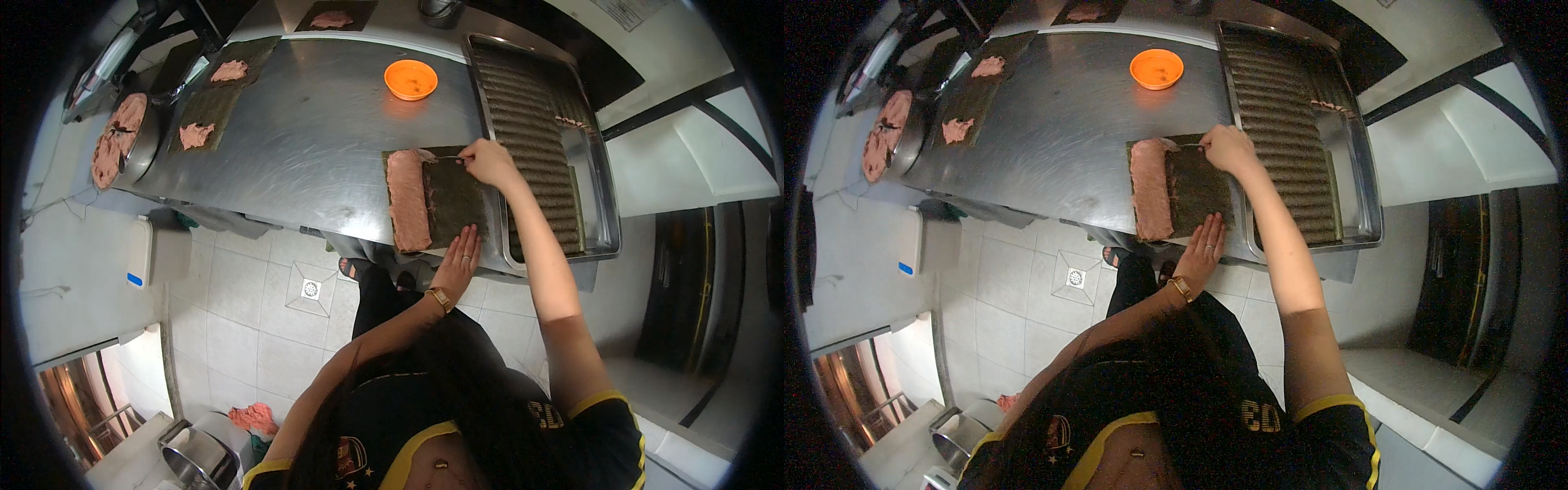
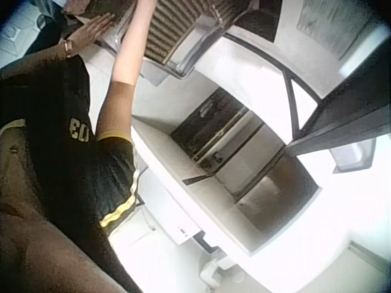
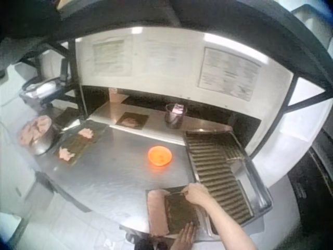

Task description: The person spreads a pink paste onto a sheet of seaweed using a spoon, then rolls the seaweed into a cylinder. The finished roll is placed on a tray with other completed rolls.

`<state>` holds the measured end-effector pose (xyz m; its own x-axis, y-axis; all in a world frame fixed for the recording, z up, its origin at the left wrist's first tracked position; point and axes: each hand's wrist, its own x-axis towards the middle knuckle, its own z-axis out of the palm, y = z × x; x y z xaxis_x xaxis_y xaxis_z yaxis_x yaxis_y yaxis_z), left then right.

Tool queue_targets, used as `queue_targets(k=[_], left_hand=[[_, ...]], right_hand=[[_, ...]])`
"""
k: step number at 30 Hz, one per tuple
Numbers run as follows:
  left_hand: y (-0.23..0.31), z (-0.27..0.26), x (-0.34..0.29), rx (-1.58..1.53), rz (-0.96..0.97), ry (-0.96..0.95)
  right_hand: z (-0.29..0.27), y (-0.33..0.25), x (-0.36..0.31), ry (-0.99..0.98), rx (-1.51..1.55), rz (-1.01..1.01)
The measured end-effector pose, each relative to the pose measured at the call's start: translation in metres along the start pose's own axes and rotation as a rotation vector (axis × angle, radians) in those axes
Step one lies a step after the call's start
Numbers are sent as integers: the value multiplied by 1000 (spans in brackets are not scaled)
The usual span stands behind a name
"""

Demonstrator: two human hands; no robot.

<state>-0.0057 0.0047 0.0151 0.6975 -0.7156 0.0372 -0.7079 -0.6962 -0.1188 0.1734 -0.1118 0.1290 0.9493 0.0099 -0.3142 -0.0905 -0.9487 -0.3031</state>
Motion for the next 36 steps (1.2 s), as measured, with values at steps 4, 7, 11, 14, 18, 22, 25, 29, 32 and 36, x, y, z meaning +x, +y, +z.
queue_targets(k=[4,7,11,14,18,22,25,29,32,36], left_hand=[[1,0,0,-14,-11,7],[1,0,0,-7,-9,-5],[3,2,0,-26,-21,18],[2,2,0,-27,-29,29],[3,5,-1,-8,-39,49],[5,7,-1,-10,-56,74],[6,7,0,-6,-55,80],[6,9,-1,-7,-54,92],[6,10,-1,7,-56,90],[5,8,-1,-1,-44,70]], right_hand=[[-16,8,19,62,-92,-187],[-30,-3,28,-87,-115,-151],[-34,-8,43,-97,-185,-197],[-42,-17,48,-117,-249,-235],[-55,-30,54,-128,-345,-320],[-54,-33,65,-105,-395,-407],[-46,-30,75,-27,-448,-488],[-41,-39,78,38,-493,-631],[-41,-55,75,34,-566,-664],[-39,-58,68,82,-474,-735]])
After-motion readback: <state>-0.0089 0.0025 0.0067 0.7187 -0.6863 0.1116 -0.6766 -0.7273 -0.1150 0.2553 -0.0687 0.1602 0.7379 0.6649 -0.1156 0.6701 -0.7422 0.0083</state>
